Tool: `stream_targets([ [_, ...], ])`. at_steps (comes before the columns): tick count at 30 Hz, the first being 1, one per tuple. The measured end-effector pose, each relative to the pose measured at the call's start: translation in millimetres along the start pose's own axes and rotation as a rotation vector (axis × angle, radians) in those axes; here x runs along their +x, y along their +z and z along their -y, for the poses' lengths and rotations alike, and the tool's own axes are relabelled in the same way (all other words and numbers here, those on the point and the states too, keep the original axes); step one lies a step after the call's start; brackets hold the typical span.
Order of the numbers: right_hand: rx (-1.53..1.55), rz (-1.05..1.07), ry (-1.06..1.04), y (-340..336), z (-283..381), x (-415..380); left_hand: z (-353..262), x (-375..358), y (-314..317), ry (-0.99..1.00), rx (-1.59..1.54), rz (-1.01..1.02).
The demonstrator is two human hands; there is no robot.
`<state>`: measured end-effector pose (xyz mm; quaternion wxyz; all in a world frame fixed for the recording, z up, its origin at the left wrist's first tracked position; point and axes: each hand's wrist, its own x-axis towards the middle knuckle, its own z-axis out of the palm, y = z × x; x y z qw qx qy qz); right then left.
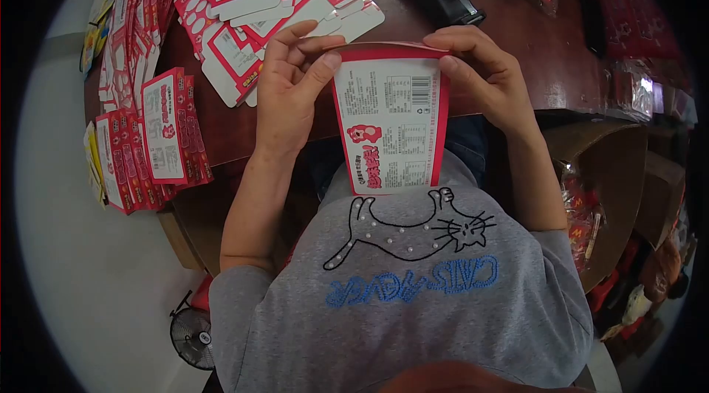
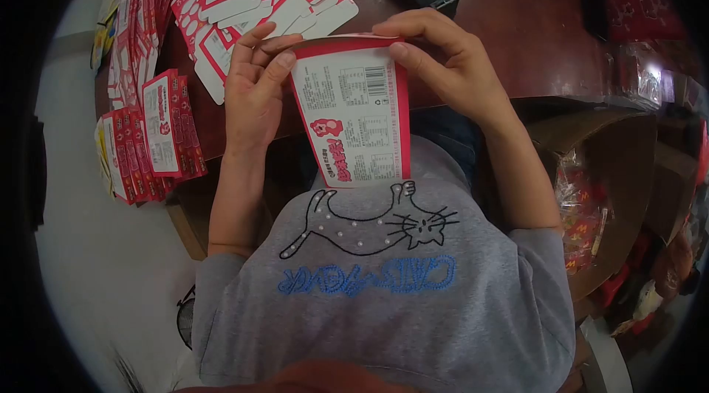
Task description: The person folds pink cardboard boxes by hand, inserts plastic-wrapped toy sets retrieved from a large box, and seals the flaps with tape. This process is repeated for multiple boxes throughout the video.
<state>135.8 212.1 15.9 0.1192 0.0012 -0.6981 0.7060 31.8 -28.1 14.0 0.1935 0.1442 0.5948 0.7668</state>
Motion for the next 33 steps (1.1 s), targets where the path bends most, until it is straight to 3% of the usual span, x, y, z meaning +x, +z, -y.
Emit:
stream_targets([
  [3, 0.021, 0.092, 0.073, -3, 7, 5, -7, 3, -2, -0.140, -0.002, 0.054],
  [5, -0.162, 0.062, 0.160, 9, 13, 7, -14, 4, 2, -0.120, 0.185, 0.096],
  [8, 0.008, -0.071, 0.193, 18, 15, 15, -23, 10, 7, -0.097, 0.259, 0.066],
  [12, -0.098, -0.022, 0.164, 9, 19, 17, -31, 15, 2, -0.138, 0.325, 0.116],
  [18, -0.065, 0.095, 0.219, -8, 14, -3, -16, 6, -4, -0.017, 0.240, 0.324],
  [20, -0.220, 0.026, -0.025, -17, 12, -2, -19, 13, -6, -0.043, 0.216, 0.237],
  [22, -0.264, -0.245, -0.146, -41, -6, 9, -25, 36, -20, -0.057, 0.277, 0.232],
  [24, -0.456, -0.355, -0.123, -64, -29, 20, -29, 62, -29, -0.083, 0.303, 0.249],
  [26, -0.234, -0.339, 0.222, -75, -54, 27, -24, 77, -25, 0.018, 0.393, 0.238],
  [27, -0.236, -0.352, 0.213, -74, -49, 30, -21, 75, -21, 0.068, 0.698, 0.243],
  [29, -0.232, -0.240, 0.442, -64, -40, 35, 2, 72, -22, 0.197, 1.201, 0.224],
  [30, -0.227, -0.248, 0.445, -61, -41, 34, 7, 64, -13, 0.196, 1.204, 0.234],
  [32, -0.009, -0.328, 0.279, -58, -44, 31, 13, 34, 12, 0.069, 1.701, 0.225],
  [33, -0.005, -0.329, 0.284, -58, -44, 28, 19, 32, 8, 0.064, 1.703, 0.230],
])
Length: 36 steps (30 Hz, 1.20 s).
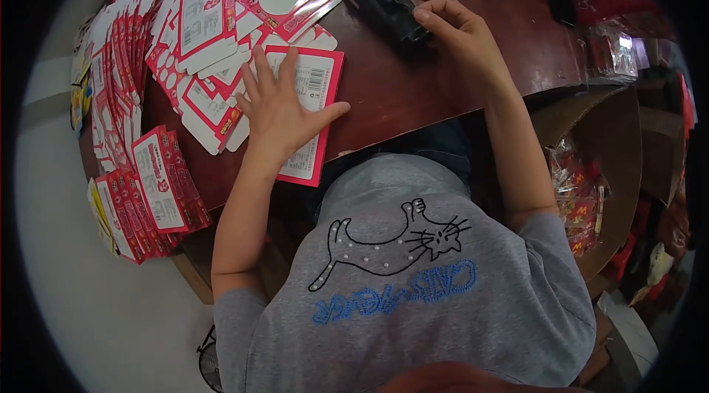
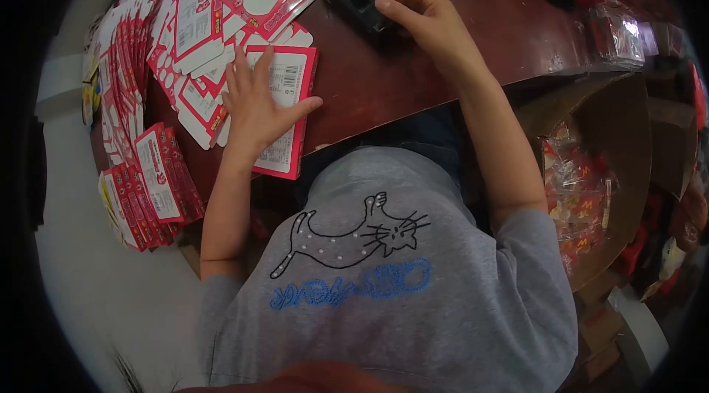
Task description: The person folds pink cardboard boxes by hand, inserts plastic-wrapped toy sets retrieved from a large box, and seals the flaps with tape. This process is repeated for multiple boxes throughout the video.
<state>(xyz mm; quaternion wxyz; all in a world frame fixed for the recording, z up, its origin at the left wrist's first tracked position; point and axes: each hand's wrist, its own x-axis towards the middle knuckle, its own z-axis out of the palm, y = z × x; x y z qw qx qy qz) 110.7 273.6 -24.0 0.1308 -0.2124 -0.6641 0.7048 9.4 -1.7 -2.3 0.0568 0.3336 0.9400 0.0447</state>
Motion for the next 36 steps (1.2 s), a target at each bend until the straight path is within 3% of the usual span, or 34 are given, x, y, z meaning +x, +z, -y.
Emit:
stream_targets([
  [2, 0.069, 0.044, -0.073, -3, 0, -9, 7, -4, 11, 0.012, -0.174, -0.064],
  [6, 0.048, 0.000, -0.084, -7, -21, -23, 4, -6, 1, 0.159, -0.125, -0.127],
  [8, -0.152, -0.115, -0.221, -8, -40, -25, -7, -6, -4, 0.419, -0.204, -0.097],
  [11, -0.087, -0.228, -0.220, -10, -68, -29, -14, -7, -10, 0.587, -0.214, 0.072],
  [12, -0.088, -0.230, -0.216, -12, -64, -33, -14, -5, -8, 0.694, -0.202, 0.164],
  [15, -0.274, -0.221, -0.318, -10, -32, -59, -6, -7, 0, 0.782, -0.205, 0.135],
  [17, -0.075, 0.121, -0.004, 0, -8, -74, -3, -5, 0, 0.796, -0.187, 0.135],
  [18, -0.068, 0.122, 0.001, 6, -3, -74, -1, -5, -1, 0.818, -0.170, 0.127],
  [20, -0.318, 0.395, 0.025, 18, 3, -71, 0, -4, 1, 0.791, -0.180, 0.137],
  [21, -0.316, 0.397, 0.027, 22, 0, -69, 0, -4, 2, 0.766, -0.194, 0.140],
  [23, -0.432, 0.458, -0.143, 27, -9, -61, 2, -3, 6, 0.769, -0.229, 0.127],
  [30, -0.557, 0.446, -0.107, 33, -19, -54, 2, -1, 4, 0.803, -0.190, 0.145],
  [32, -0.815, 0.324, -0.141, 34, -17, -59, 2, -2, 5, 0.800, -0.200, 0.144],
  [36, -0.719, 0.195, -0.079, 24, 0, -59, 7, -7, -8, 0.699, -0.263, 0.101],
])
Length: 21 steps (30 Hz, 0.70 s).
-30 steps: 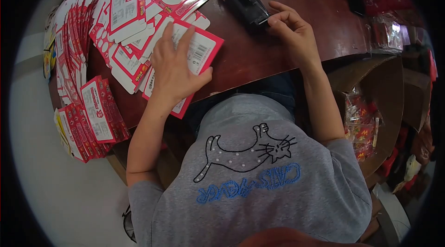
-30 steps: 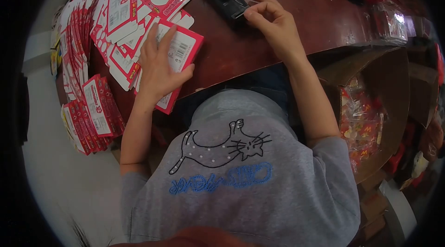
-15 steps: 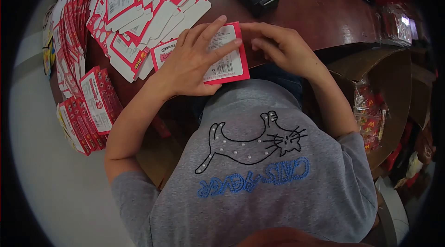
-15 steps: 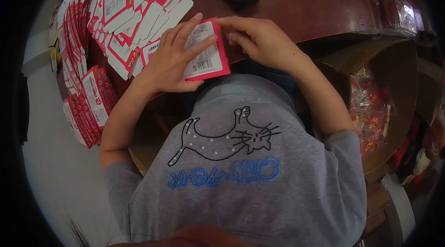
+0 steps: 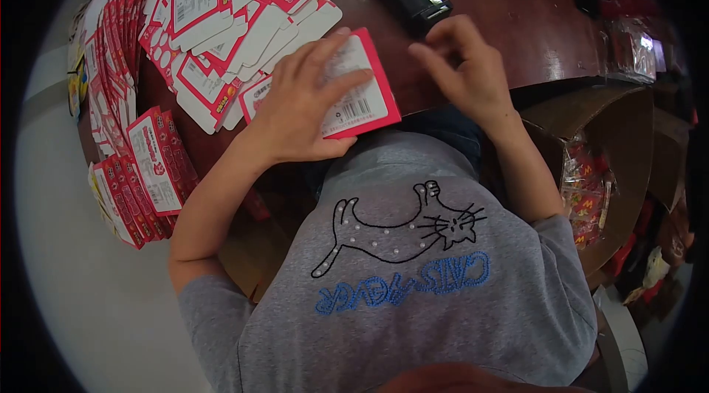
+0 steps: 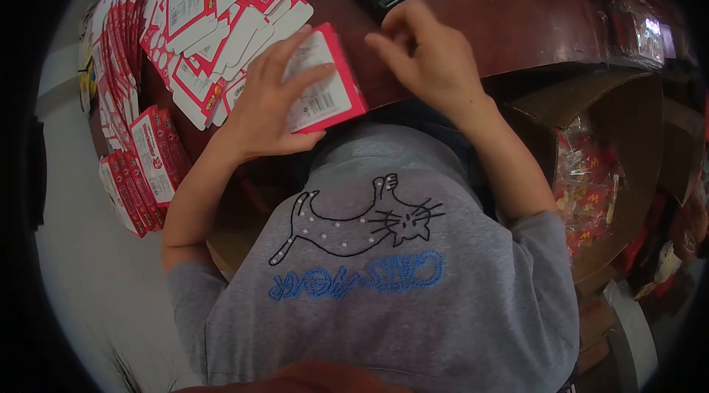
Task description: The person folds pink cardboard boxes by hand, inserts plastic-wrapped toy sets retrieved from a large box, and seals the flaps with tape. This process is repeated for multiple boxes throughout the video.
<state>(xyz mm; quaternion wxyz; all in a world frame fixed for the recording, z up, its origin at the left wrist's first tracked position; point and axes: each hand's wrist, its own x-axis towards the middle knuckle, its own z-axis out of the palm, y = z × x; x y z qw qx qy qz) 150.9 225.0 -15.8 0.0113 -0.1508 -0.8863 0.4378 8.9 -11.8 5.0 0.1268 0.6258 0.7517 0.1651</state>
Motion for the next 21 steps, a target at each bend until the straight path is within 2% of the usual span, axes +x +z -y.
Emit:
stream_targets([
  [1, 0.124, -0.261, -0.040, -3, -4, 5, -1, -4, -5, 0.001, 0.003, -0.003],
  [2, 0.249, -0.525, -0.082, -7, -10, 11, -1, -9, -10, -0.145, -0.087, -0.157],
  [3, 0.257, -0.543, -0.072, -11, -23, 19, -2, -14, -17, -0.287, -0.176, -0.308],
  [4, 0.258, -0.554, -0.072, -12, -28, 27, -6, -19, -25, -0.550, -0.369, -0.313],
  [6, 0.395, -0.361, 0.077, -11, -31, 38, 7, -25, -33, -0.892, -1.071, -0.490],
  [7, 0.399, -0.368, 0.070, -10, -30, 39, 8, -32, -39, -0.952, -1.148, -0.566],
  [8, 0.544, -0.346, 0.076, -9, -28, 40, 9, -42, -40, -0.947, -1.140, -0.569],
  [9, 0.690, -0.320, 0.081, -8, -27, 41, 5, -46, -42, -0.795, -0.676, -0.386],
  [10, 0.696, -0.322, 0.075, -8, -27, 40, -1, -50, -45, -0.624, -0.222, -0.201],
  [11, 0.615, -0.363, -0.045, -8, -28, 36, -11, -57, -52, -0.480, -0.114, -0.077],
  [12, 0.530, -0.402, -0.162, -7, -29, 32, -12, -56, -55, -0.480, -0.110, -0.075],
  [14, 0.567, -0.402, -0.150, -4, -29, 23, -13, -55, -57, -0.107, 0.334, 0.321],
  [15, 0.600, -0.400, -0.141, -3, -29, 19, -10, -52, -53, -0.104, 0.333, 0.320],
  [17, 0.613, -0.424, -0.128, 7, -39, 16, -4, -35, -38, 0.227, 0.524, 0.312],
  [19, 0.626, -0.448, -0.111, 15, -49, 13, -8, -7, -37, 0.245, 0.475, 0.356],
  [21, 0.318, -0.545, -0.097, 15, -54, 9, -8, 13, -29, 0.264, 0.418, 0.403],
])
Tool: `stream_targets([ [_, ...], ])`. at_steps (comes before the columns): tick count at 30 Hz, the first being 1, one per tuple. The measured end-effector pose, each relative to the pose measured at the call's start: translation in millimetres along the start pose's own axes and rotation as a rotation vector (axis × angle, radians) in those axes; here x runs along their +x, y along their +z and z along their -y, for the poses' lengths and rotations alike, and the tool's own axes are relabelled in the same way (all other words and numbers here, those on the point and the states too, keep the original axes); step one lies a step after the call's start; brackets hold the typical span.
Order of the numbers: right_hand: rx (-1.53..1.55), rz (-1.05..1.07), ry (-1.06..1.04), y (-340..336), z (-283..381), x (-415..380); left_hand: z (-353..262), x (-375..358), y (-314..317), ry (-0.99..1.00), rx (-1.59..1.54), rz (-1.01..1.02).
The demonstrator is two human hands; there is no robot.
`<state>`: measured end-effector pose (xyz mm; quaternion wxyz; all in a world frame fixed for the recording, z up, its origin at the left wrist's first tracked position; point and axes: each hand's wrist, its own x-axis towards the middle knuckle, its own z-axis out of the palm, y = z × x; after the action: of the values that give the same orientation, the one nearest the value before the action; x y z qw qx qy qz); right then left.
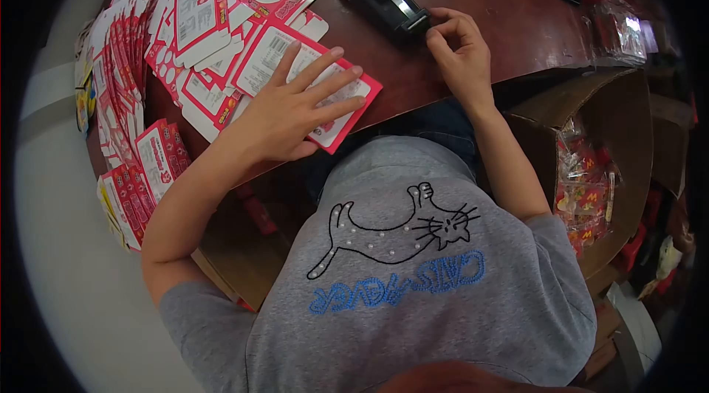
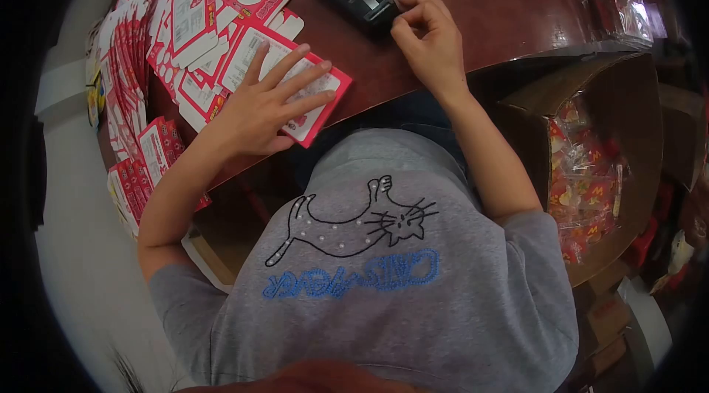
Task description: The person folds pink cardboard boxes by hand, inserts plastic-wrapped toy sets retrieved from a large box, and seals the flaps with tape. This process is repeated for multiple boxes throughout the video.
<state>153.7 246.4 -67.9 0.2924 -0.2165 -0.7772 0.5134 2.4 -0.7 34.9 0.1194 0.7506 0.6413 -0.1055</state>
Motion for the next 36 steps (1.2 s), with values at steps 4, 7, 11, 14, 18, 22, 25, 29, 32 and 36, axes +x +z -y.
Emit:
stream_targets([
  [4, -0.065, -0.058, -0.095, -15, 19, -15, 6, 20, 27, -0.039, -0.132, -0.274],
  [7, 0.294, 0.236, 0.302, -18, 47, -34, 9, 23, 49, -0.032, -0.199, -0.401],
  [11, 0.188, 0.622, 0.332, -6, 67, -45, 11, 23, 67, 0.003, -0.288, -0.573],
  [14, 0.252, 0.611, 0.418, 9, 66, -49, 13, 21, 69, 0.062, -0.244, -0.641],
  [18, 0.278, 0.532, 0.468, 23, 55, -55, 13, 19, 73, 0.053, -0.190, -0.597],
  [22, -0.058, 0.516, 0.265, 24, 42, -56, 14, 24, 59, 0.066, -0.253, -0.513],
  [25, -0.243, 0.527, 0.234, 22, 44, -53, 16, 19, 46, 0.039, -0.278, -0.333],
  [29, 0.078, 0.229, -0.031, 22, 50, -28, -1, -2, 19, -0.143, -0.289, -0.641],
  [32, 0.153, 0.272, -0.131, 51, 81, 2, -5, -52, -22, -0.682, -0.142, -0.838],
  [36, -0.170, 0.498, -0.546, 133, 104, 37, 49, -168, 3, -1.401, 0.015, -0.699],
])
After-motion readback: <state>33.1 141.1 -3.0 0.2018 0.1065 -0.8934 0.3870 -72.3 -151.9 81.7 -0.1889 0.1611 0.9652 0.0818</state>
